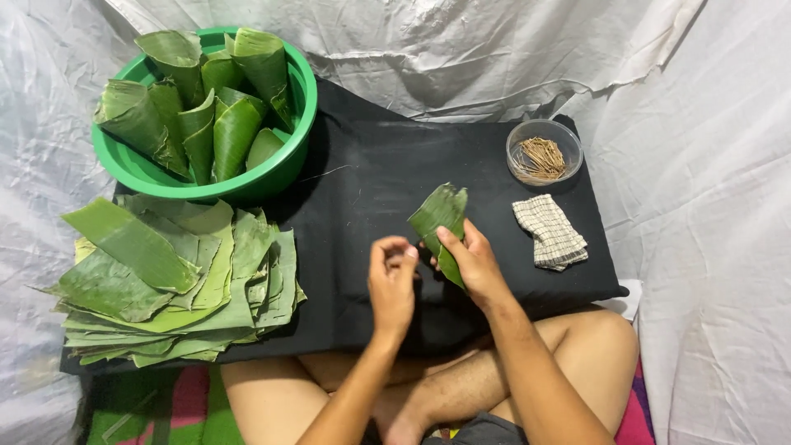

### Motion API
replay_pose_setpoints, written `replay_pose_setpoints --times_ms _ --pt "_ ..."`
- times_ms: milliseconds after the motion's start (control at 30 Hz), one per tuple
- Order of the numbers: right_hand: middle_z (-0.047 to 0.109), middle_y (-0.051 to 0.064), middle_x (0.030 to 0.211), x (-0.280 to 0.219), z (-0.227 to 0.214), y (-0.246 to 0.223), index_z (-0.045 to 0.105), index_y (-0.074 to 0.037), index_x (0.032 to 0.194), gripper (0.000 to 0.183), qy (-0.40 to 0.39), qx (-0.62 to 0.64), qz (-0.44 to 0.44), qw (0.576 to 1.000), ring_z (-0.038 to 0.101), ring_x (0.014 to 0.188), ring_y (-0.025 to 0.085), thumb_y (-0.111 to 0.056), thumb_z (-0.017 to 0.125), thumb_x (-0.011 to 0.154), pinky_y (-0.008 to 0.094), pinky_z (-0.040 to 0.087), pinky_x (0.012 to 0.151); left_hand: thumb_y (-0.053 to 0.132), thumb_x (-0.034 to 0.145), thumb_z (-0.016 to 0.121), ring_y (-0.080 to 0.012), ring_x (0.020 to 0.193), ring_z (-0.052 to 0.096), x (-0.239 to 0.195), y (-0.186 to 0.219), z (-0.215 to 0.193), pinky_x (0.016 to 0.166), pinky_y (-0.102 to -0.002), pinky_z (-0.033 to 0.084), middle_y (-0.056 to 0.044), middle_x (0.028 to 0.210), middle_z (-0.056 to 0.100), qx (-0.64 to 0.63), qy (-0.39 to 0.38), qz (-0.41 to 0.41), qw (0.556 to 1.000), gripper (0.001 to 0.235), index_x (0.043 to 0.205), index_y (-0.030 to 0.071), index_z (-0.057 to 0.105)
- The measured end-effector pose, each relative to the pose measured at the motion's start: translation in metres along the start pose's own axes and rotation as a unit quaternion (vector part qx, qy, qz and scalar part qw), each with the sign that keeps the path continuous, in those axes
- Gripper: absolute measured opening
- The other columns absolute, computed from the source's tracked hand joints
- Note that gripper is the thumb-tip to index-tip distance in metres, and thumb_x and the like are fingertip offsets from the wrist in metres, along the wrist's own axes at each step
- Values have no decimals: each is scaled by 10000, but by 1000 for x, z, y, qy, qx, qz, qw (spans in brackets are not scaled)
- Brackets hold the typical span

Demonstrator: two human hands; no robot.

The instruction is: Cleaning banana leaves with a cloth and folding them into cone shapes for food packaging.

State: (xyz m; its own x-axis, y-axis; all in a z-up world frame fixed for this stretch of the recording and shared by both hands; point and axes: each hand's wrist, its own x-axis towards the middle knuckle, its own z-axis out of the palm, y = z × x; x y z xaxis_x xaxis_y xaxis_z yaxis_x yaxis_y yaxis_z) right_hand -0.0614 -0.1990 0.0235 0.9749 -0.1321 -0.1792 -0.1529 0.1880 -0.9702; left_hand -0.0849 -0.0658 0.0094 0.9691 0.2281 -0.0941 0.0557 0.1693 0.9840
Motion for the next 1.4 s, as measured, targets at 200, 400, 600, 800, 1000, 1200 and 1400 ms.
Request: replay_pose_setpoints --times_ms 200,400,600,800,1000,1200,1400 --pt "624 204 675 -11 0 -38 678 -42 1105 288 -116 -40 61 991 681 503 278 -296 678 971 383 573 409 339 951 733 -269 1082 619 35 35 -20 1009 -401 460 -28 1096 690 180 -129 212 952 208 970 133 750" --pt "667 217 784 7 -11 -17 616 -51 1294 576 -164 -218 65 960 614 515 230 -402 783 868 372 524 400 319 997 692 -191 817 674 45 38 -25 970 -323 448 -5 648 656 240 -162 239 927 291 753 161 706" --pt "658 231 724 -12 5 -39 626 -99 1327 645 -163 -274 75 945 590 417 222 -253 888 759 297 485 359 381 973 695 -270 775 654 48 34 -18 783 -352 516 -62 583 645 311 -157 166 923 342 706 166 692" --pt "753 226 1039 -23 11 -58 625 -163 1278 603 -188 -367 56 909 746 947 372 -361 875 767 476 574 759 336 961 661 -274 621 666 46 55 -10 622 -380 494 -157 600 666 291 -148 23 945 315 756 106 727" --pt "740 224 1115 -24 13 -66 606 -202 1321 594 -182 -398 51 898 715 1055 422 -395 834 807 513 552 819 307 940 679 -209 683 691 46 53 -15 650 -379 518 -140 625 701 265 -172 -51 948 233 880 108 783" --pt "717 239 1190 -30 13 -72 532 -211 1380 582 -190 -456 25 869 679 1127 462 -414 751 881 574 535 907 259 972 621 -174 754 688 43 47 -13 685 -366 546 -131 706 743 230 -151 -78 958 251 960 67 781" --pt "725 182 1200 -29 5 -65 468 -272 1419 666 -186 -486 10 854 688 1128 423 -480 760 858 579 542 912 229 857 749 -292 886 772 31 71 -9 748 -403 581 -198 895 782 235 -188 -103 948 303 1090 35 727"
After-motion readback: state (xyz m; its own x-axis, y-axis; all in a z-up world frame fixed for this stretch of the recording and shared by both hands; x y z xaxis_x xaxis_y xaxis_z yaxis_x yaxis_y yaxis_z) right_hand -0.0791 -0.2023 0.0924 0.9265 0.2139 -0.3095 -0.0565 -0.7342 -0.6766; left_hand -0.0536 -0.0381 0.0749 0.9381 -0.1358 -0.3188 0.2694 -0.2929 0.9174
